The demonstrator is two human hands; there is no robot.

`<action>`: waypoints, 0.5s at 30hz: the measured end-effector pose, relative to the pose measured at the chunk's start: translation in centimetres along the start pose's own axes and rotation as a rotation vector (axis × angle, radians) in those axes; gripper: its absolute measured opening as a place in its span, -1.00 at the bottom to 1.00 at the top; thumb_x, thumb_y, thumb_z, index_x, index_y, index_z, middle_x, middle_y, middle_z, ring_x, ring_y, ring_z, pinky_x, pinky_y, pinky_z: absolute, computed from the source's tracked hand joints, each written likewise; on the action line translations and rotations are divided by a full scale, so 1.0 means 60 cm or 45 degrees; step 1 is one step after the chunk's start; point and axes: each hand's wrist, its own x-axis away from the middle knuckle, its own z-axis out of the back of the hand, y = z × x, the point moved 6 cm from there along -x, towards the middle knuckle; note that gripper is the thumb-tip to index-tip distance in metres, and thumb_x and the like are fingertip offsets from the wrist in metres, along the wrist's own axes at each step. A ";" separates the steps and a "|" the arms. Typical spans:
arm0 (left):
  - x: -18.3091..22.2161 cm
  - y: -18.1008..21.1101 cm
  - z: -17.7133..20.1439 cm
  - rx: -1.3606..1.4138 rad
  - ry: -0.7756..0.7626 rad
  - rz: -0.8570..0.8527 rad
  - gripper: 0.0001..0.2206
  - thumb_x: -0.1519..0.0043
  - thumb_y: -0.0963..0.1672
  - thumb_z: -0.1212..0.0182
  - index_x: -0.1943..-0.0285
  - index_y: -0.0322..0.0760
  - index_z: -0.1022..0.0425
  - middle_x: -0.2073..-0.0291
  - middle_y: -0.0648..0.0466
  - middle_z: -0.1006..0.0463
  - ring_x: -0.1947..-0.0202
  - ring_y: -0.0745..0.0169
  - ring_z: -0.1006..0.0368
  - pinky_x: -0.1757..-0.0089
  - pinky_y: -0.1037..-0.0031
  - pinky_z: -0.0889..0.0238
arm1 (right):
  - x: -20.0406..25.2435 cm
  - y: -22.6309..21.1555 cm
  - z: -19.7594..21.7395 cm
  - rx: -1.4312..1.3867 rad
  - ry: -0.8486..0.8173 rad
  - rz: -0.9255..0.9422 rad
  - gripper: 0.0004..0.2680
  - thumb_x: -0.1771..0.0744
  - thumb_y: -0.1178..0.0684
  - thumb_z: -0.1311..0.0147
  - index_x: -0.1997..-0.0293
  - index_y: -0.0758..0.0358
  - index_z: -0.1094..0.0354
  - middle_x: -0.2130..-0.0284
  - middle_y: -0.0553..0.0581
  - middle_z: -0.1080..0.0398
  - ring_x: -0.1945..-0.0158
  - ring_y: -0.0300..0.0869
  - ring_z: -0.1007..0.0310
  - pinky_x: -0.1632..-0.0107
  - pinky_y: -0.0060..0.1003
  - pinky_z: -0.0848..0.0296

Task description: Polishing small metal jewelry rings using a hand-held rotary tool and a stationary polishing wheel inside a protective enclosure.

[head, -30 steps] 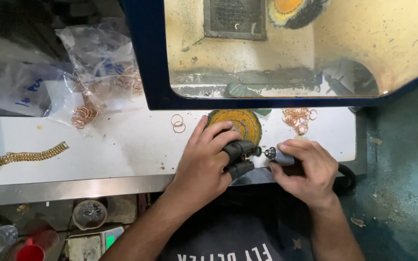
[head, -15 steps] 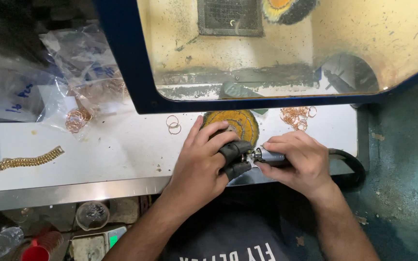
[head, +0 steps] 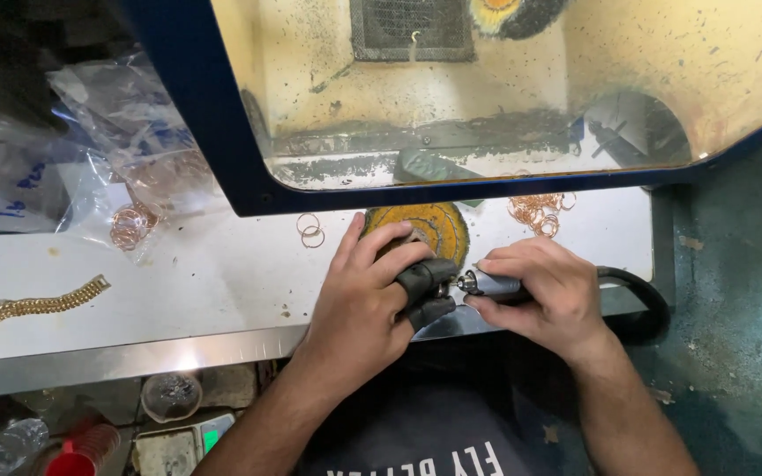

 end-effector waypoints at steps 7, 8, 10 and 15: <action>-0.002 0.001 0.001 0.024 0.012 -0.003 -0.82 -0.13 -0.09 -0.41 0.22 -0.31 -0.70 -0.02 0.15 -0.58 -0.27 -0.11 -0.34 -0.34 -0.27 0.16 | 0.007 0.001 -0.009 0.045 0.015 0.052 -0.79 -0.25 -0.04 -0.37 0.14 0.18 -0.54 0.33 0.02 -0.58 0.32 -0.06 -0.54 0.32 -0.24 -0.54; -0.003 0.001 0.002 0.031 0.008 0.003 -0.82 -0.13 -0.10 -0.41 0.22 -0.30 -0.70 -0.02 0.15 -0.58 -0.27 -0.11 -0.33 -0.34 -0.28 0.17 | 0.006 -0.001 -0.008 0.056 0.014 0.053 -0.80 -0.26 -0.04 -0.37 0.15 0.18 -0.54 0.33 0.02 -0.58 0.32 -0.06 -0.54 0.32 -0.25 -0.54; -0.005 0.003 0.004 0.036 0.005 0.007 -0.83 -0.13 -0.10 -0.41 0.21 -0.30 -0.70 -0.01 0.15 -0.58 -0.27 -0.11 -0.33 -0.34 -0.29 0.18 | 0.005 -0.002 -0.007 0.065 0.015 0.056 -0.81 -0.26 -0.04 -0.37 0.16 0.18 -0.55 0.33 0.02 -0.58 0.32 -0.06 -0.54 0.32 -0.26 -0.54; -0.003 0.001 0.003 0.039 -0.013 0.015 -0.85 -0.12 -0.13 -0.39 0.21 -0.31 -0.70 -0.01 0.14 -0.58 -0.27 -0.12 -0.33 -0.34 -0.30 0.18 | 0.007 0.001 -0.008 0.082 0.001 0.048 -0.81 -0.25 -0.04 -0.36 0.16 0.16 -0.55 0.31 0.01 -0.59 0.31 -0.03 -0.54 0.29 -0.23 -0.54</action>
